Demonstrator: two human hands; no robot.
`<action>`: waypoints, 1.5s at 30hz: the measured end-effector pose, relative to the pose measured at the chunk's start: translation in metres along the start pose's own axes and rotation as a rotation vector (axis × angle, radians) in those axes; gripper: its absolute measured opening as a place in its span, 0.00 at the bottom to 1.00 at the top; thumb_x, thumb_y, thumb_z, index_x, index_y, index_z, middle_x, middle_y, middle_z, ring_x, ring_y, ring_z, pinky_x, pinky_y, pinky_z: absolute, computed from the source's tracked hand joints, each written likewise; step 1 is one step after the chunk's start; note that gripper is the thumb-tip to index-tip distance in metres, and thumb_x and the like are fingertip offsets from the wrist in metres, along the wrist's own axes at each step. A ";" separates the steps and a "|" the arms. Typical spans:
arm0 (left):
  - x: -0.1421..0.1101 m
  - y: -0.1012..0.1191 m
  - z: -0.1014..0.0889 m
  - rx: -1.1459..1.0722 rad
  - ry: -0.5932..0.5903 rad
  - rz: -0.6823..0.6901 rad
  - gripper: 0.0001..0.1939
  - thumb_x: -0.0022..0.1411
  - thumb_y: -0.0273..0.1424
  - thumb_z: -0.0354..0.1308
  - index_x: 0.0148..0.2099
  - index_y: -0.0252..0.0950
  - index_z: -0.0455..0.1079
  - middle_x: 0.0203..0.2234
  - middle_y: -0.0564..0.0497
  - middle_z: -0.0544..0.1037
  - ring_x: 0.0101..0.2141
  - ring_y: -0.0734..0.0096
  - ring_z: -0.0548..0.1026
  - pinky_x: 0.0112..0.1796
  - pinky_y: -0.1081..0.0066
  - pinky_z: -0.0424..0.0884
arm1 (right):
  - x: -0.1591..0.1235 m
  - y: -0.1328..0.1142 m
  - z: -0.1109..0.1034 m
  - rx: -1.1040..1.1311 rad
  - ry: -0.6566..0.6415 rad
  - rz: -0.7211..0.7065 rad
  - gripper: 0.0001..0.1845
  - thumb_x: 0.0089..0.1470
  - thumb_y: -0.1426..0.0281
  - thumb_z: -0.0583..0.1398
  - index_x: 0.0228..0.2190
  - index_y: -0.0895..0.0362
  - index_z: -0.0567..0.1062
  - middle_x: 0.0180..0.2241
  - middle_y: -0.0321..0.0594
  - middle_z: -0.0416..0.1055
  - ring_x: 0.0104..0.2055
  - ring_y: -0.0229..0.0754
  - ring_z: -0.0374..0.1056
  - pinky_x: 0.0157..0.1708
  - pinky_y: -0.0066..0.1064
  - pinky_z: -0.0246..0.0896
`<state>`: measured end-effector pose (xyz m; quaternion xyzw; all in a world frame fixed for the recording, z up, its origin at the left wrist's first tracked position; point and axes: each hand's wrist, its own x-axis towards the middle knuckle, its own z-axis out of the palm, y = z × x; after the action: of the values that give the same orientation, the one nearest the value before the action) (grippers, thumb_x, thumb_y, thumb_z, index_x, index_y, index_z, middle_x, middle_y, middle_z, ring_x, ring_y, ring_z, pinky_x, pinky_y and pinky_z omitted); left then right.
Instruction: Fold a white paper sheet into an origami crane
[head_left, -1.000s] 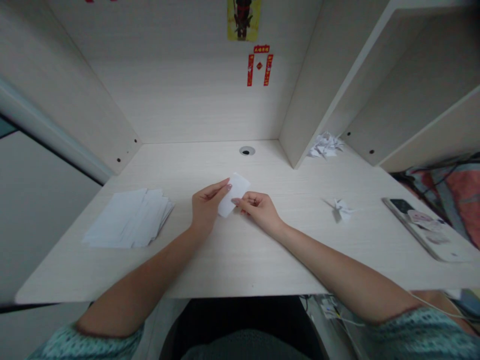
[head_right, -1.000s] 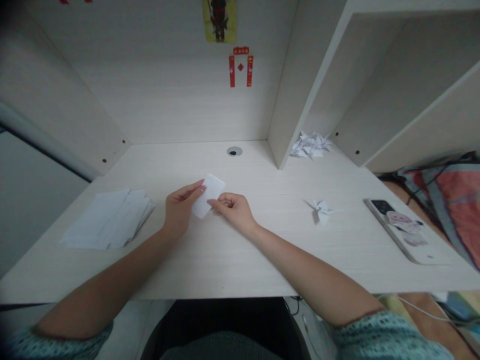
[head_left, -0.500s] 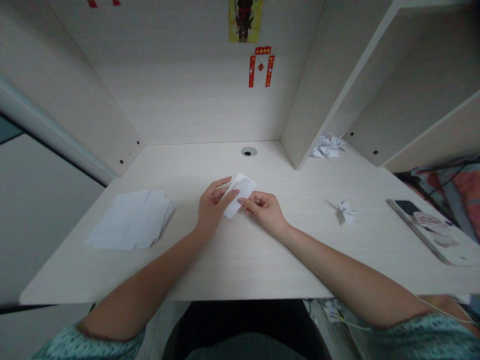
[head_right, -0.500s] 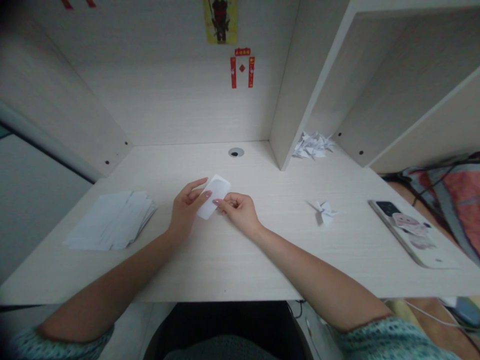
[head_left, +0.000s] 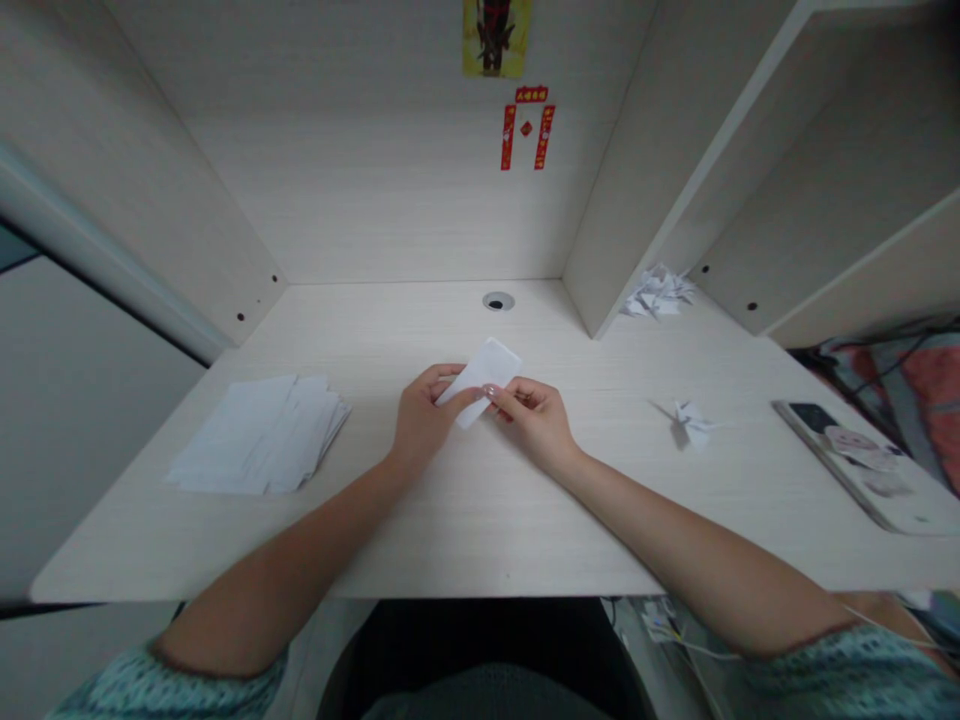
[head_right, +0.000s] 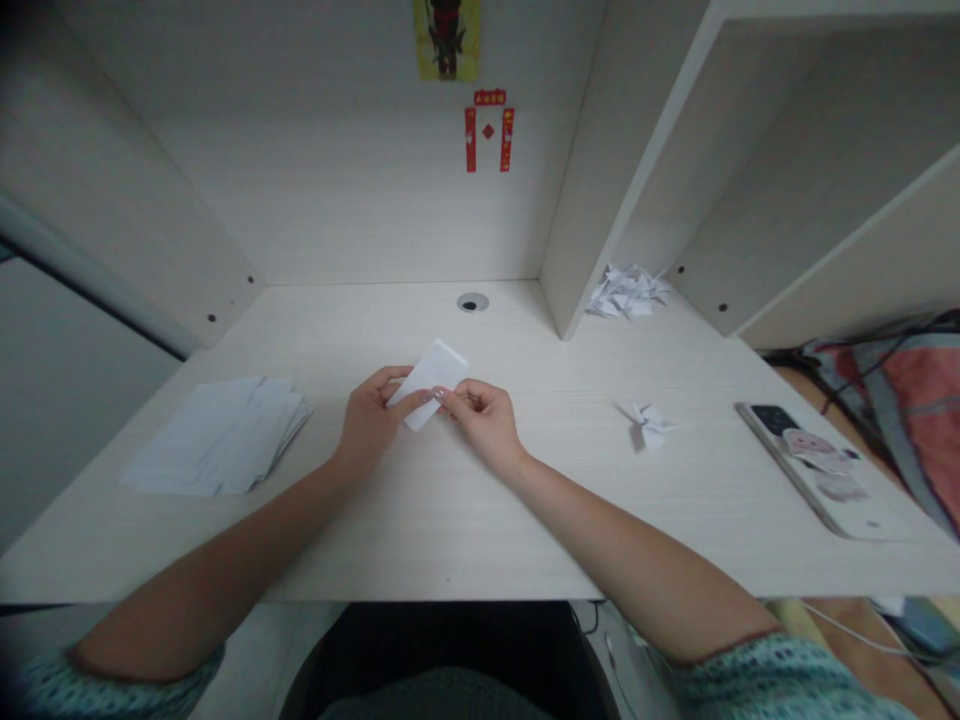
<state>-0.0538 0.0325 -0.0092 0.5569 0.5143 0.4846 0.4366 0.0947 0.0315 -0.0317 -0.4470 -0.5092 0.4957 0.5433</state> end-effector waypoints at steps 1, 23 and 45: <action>0.000 0.000 0.000 0.002 -0.006 0.000 0.20 0.47 0.39 0.65 0.42 0.35 0.71 0.24 0.52 0.79 0.24 0.70 0.75 0.24 0.76 0.65 | 0.000 0.000 0.000 0.003 0.003 0.003 0.19 0.43 0.56 0.64 0.17 0.58 0.71 0.16 0.35 0.65 0.18 0.33 0.54 0.20 0.27 0.46; 0.002 -0.003 -0.003 0.040 -0.014 -0.010 0.22 0.46 0.41 0.65 0.43 0.37 0.69 0.22 0.53 0.78 0.21 0.72 0.72 0.21 0.77 0.61 | 0.005 0.001 -0.004 0.009 -0.012 0.038 0.18 0.42 0.56 0.65 0.18 0.58 0.75 0.17 0.36 0.68 0.19 0.33 0.56 0.20 0.27 0.48; 0.003 -0.007 -0.001 -0.044 0.147 0.044 0.18 0.47 0.39 0.65 0.39 0.34 0.71 0.30 0.51 0.78 0.27 0.73 0.72 0.26 0.76 0.64 | 0.013 0.001 -0.007 0.101 0.036 0.002 0.16 0.45 0.56 0.63 0.27 0.58 0.75 0.22 0.37 0.71 0.19 0.32 0.59 0.20 0.25 0.53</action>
<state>-0.0561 0.0360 -0.0158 0.5213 0.5216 0.5448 0.3991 0.1018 0.0447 -0.0315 -0.4287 -0.4732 0.5131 0.5737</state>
